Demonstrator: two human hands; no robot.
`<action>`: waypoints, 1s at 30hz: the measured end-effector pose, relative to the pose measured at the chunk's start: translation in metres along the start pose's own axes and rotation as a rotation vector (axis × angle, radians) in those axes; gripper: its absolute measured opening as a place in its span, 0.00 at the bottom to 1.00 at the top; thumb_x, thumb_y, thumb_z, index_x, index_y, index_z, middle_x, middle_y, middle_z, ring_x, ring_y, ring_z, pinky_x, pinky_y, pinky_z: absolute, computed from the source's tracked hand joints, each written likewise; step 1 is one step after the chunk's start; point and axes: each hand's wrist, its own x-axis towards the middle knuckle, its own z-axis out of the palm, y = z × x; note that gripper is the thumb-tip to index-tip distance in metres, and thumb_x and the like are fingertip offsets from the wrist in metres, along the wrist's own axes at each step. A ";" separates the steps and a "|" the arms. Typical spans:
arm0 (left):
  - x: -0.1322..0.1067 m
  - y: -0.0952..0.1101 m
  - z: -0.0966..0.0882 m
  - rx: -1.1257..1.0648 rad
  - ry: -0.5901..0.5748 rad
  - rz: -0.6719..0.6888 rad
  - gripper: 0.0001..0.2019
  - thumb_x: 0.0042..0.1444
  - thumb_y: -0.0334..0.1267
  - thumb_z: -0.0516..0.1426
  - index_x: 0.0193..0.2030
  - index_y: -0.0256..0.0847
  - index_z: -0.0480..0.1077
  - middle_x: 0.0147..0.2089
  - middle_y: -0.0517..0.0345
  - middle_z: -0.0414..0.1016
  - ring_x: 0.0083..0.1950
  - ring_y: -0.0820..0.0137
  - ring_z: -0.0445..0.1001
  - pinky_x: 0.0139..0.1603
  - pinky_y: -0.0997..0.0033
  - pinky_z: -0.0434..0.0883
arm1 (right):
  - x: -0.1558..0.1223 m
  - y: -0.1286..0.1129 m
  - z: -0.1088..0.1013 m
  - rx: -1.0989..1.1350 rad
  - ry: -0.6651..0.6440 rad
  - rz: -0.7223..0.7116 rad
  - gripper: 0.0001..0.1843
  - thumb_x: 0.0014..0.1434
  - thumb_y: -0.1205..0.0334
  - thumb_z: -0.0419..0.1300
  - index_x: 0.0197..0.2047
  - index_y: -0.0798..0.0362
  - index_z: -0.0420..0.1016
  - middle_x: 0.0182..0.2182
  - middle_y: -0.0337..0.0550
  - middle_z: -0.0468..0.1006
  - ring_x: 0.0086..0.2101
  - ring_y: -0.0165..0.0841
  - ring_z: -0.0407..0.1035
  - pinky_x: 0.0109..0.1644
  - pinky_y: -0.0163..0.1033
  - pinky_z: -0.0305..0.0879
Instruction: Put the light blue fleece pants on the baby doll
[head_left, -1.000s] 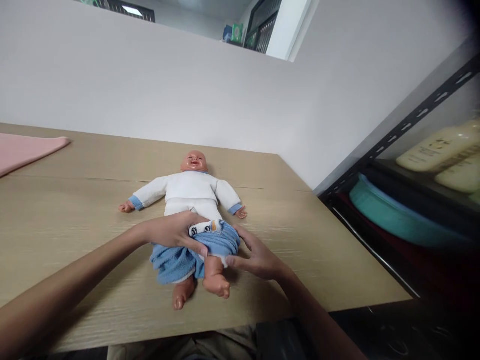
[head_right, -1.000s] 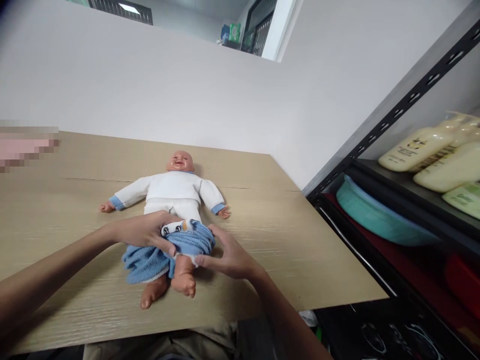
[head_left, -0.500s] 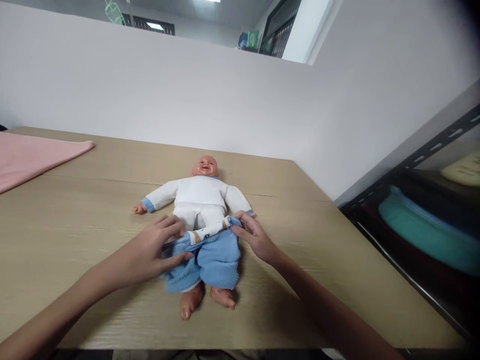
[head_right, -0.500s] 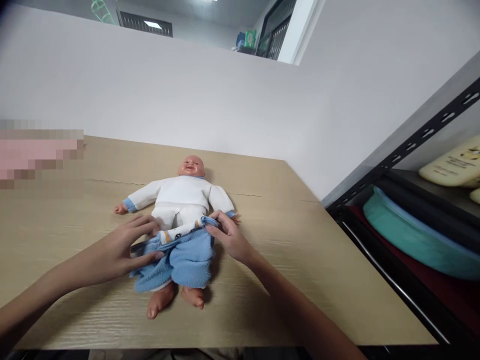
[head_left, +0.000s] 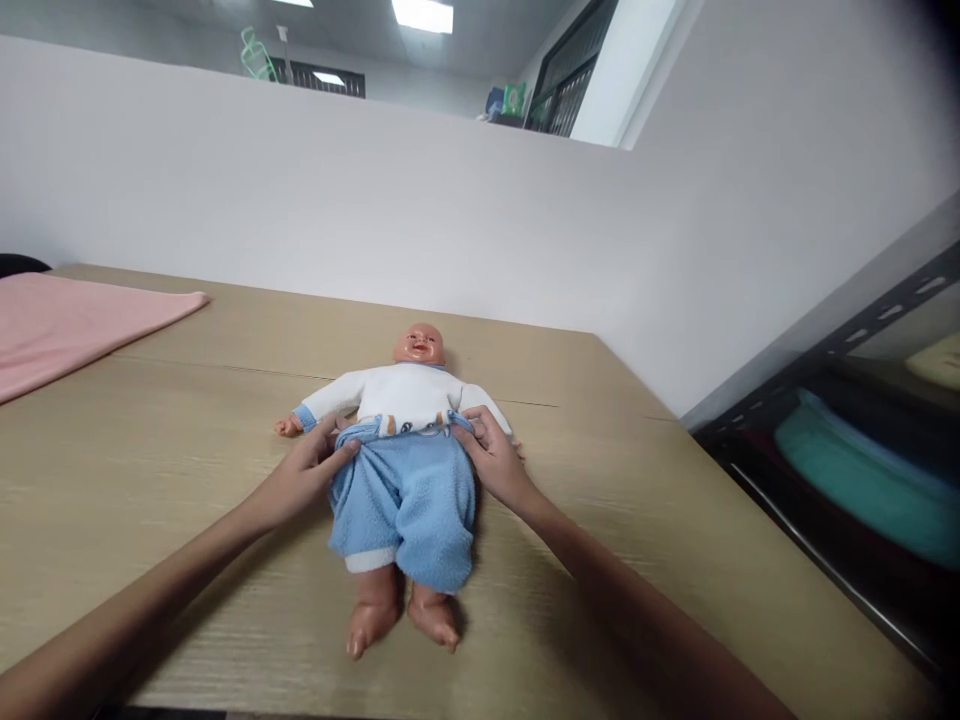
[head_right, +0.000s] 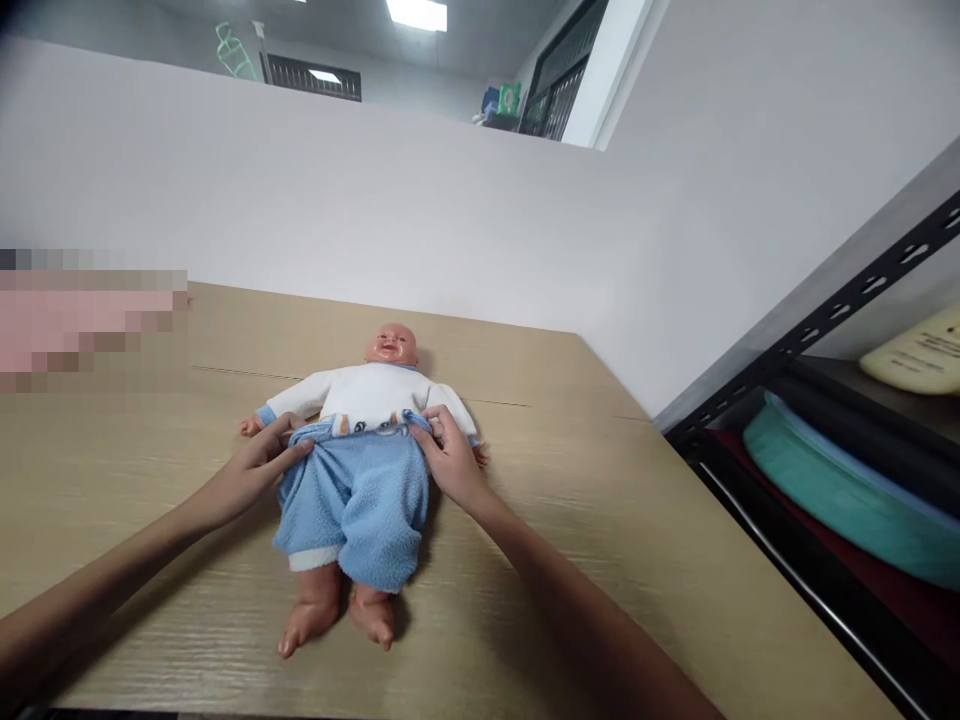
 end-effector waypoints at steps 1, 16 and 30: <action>0.004 -0.001 0.000 0.017 0.027 0.025 0.20 0.73 0.61 0.61 0.45 0.46 0.72 0.37 0.61 0.71 0.40 0.61 0.72 0.42 0.64 0.70 | 0.001 0.000 0.002 -0.017 0.022 -0.010 0.18 0.73 0.38 0.62 0.48 0.43 0.70 0.32 0.35 0.73 0.33 0.40 0.66 0.39 0.43 0.62; 0.077 -0.018 0.019 -0.258 0.145 -0.085 0.29 0.60 0.67 0.68 0.52 0.44 0.78 0.54 0.49 0.82 0.58 0.50 0.77 0.63 0.55 0.72 | 0.046 0.017 0.024 -0.074 0.255 0.032 0.20 0.67 0.37 0.62 0.44 0.44 0.70 0.38 0.39 0.76 0.41 0.45 0.71 0.52 0.49 0.69; 0.055 -0.034 0.015 -0.434 0.202 -0.160 0.24 0.61 0.60 0.73 0.52 0.45 0.80 0.55 0.51 0.86 0.57 0.54 0.82 0.58 0.61 0.76 | 0.013 0.026 0.017 0.509 0.095 0.335 0.29 0.55 0.32 0.76 0.49 0.44 0.81 0.48 0.47 0.89 0.54 0.51 0.81 0.66 0.56 0.77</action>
